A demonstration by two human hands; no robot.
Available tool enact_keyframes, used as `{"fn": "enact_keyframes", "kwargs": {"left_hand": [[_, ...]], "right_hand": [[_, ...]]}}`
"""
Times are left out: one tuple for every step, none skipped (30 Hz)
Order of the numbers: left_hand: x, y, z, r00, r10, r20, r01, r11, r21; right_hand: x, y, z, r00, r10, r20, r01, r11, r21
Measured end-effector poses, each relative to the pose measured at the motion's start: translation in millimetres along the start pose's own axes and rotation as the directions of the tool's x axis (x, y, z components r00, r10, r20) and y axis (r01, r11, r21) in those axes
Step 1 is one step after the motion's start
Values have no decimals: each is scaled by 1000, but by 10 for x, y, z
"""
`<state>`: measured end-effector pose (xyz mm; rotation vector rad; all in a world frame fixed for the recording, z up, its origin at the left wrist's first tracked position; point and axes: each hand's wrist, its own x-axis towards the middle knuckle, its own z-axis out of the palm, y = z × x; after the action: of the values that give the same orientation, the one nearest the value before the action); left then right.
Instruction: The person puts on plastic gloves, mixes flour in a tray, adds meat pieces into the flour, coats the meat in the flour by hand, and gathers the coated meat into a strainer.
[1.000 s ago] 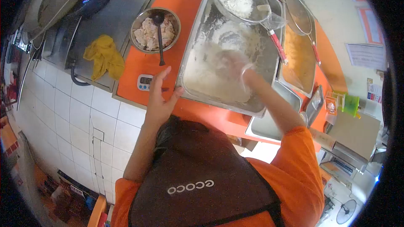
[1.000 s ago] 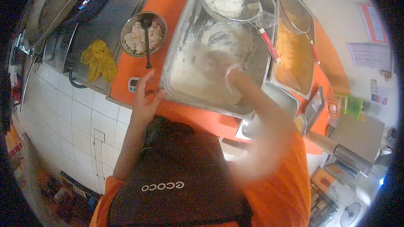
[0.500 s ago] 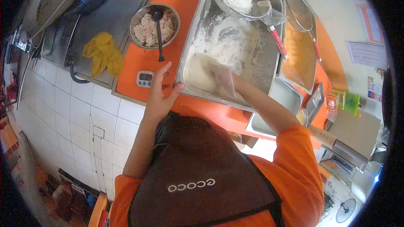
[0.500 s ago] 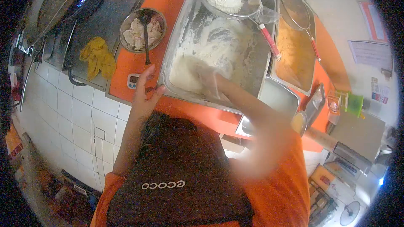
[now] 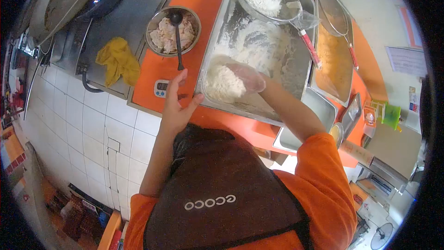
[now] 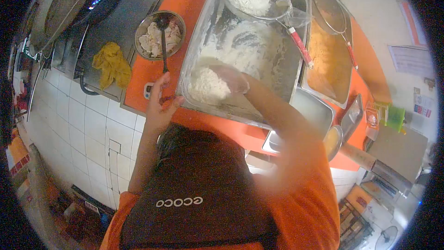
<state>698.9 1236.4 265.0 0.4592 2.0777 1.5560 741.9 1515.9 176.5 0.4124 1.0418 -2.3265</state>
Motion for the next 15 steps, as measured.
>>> {"fn": "enact_keyframes", "kwargs": {"left_hand": [[5, -9, -2, 1000, -7, 2, 7, 1000, 3], [11, -16, -2, 1000, -15, 6, 15, 1000, 5], [17, -20, -3, 1000, -7, 6, 7, 1000, -3], [18, -25, -4, 1000, 0, 7, 0, 1000, -11], [18, -34, -2, 1000, 5, 8, -5, 1000, -20], [22, -46, 3, 1000, 6, 8, -6, 1000, -27], [23, -60, 7, 1000, 7, 6, -6, 999, -34], [22, -67, 8, 1000, 7, 5, -7, 999, -41], [22, -66, 5, 1000, 4, 7, -3, 999, -41], [25, -64, 1, 1000, 0, 8, 1, 999, -41], [24, -62, 0, 1000, -5, 9, 5, 999, -41], [20, -49, -2, 1000, -17, 11, 17, 999, -31], [23, -28, -8, 1000, -28, 11, 28, 999, -21], [20, -16, -13, 999, -40, 12, 40, 999, -10], [14, -18, -10, 1000, -28, 10, 28, 999, -14]], "right_hand": [[-90, -131, -25, 969, -239, 68, 248, 910, -331], [-205, -261, -118, 880, -427, 207, 460, 658, -596], [-288, -418, -99, 875, -438, 208, 472, 671, -571], [-371, -576, -81, 869, -448, 210, 484, 683, -546], [-455, -787, 28, 958, -276, 79, 287, 933, -216], [-551, -1013, 79, 940, -327, 100, 340, 926, -165], [-629, -1231, 55, 918, -378, 119, 391, 914, -111], [-637, -1453, -105, 919, -384, 87, 392, 913, -110], [-622, -1700, -285, 919, -390, 56, 394, 913, -107], [-657, -1997, -331, 927, -369, 67, 375, 911, -171], [-685, -2261, -348, 935, -346, 77, 354, 906, -233], [-658, -2418, -424, 914, -406, -29, 385, 885, -261], [-617, -2550, -468, 877, -462, -132, 411, 863, -293], [-604, -2622, -514, 826, -515, -231, 432, 840, -327], [-604, -2652, -449, 820, -508, -263, 367, 820, -439]]}}
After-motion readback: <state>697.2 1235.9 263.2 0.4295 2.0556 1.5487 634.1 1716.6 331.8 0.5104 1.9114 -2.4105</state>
